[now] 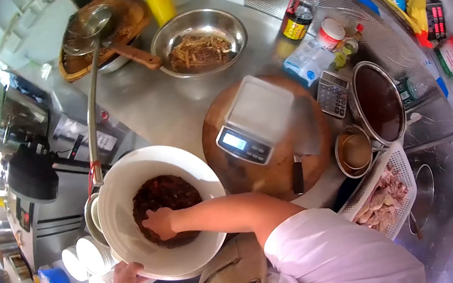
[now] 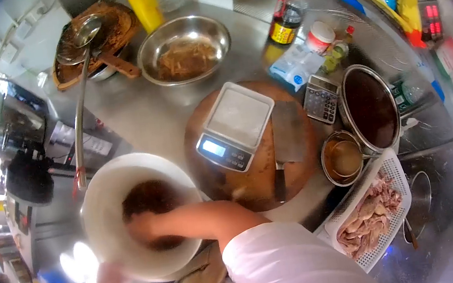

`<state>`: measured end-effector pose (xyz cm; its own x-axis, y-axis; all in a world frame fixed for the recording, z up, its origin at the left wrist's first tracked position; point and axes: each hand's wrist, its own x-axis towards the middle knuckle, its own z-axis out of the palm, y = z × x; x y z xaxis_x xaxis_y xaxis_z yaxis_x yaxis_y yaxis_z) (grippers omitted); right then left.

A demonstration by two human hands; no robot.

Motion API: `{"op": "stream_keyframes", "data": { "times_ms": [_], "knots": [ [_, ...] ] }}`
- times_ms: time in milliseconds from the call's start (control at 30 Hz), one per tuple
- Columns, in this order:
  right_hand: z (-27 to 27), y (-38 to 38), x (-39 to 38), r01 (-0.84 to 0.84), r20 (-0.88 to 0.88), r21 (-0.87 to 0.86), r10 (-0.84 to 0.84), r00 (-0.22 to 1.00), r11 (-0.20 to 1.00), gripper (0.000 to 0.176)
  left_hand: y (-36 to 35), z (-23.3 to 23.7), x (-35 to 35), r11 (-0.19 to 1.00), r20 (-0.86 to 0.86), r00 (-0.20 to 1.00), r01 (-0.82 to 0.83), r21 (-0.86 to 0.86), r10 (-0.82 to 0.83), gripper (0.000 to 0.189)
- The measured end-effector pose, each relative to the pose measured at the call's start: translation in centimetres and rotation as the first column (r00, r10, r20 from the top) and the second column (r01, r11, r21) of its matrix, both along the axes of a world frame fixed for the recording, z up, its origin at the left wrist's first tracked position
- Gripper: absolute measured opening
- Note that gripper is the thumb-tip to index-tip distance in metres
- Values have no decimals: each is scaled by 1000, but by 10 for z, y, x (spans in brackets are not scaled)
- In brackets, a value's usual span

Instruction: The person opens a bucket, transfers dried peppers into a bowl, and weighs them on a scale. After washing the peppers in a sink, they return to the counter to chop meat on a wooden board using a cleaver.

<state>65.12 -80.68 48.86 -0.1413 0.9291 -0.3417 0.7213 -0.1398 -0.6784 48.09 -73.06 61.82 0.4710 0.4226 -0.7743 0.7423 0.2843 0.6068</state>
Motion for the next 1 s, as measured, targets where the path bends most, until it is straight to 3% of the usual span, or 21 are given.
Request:
{"op": "stream_keyframes", "data": {
  "times_ms": [33,100,200,300,500,600,733,800,867,1000],
  "knots": [
    [-17,4,-8,23,8,6,-23,1000,1000,52,-7,7,12,996,-19,996,-85,-23,85,49],
    [-28,0,-11,55,9,2,-55,998,998,53,17,-24,-17,991,15,991,134,17,-134,50],
    [-27,-3,-13,51,-49,-37,-52,997,998,51,24,-33,-29,981,49,980,194,11,-194,49],
    [-29,-6,-16,97,-27,44,-96,995,994,49,17,-26,-18,988,41,987,155,0,-155,47],
    [-2,-19,-8,28,-10,-36,-28,1000,999,44,9,-17,-22,995,-23,995,101,21,-101,45],
    [2,-22,-10,118,-40,20,-117,992,993,42,4,-9,-17,996,-46,997,65,53,-63,44],
    [5,-28,-10,-7,41,22,6,999,1000,37,-7,2,-9,994,-96,995,17,106,-7,44],
    [-2,-33,-7,107,-1,128,-108,994,986,34,-13,10,-3,995,-79,996,-20,102,29,44],
    [-7,-35,-6,191,-62,180,-183,981,965,33,-4,0,-11,986,-26,995,98,138,-95,44],
    [8,-57,10,293,-176,224,-257,950,929,31,-8,7,-9,978,17,992,118,170,-123,43]
  ]
}}
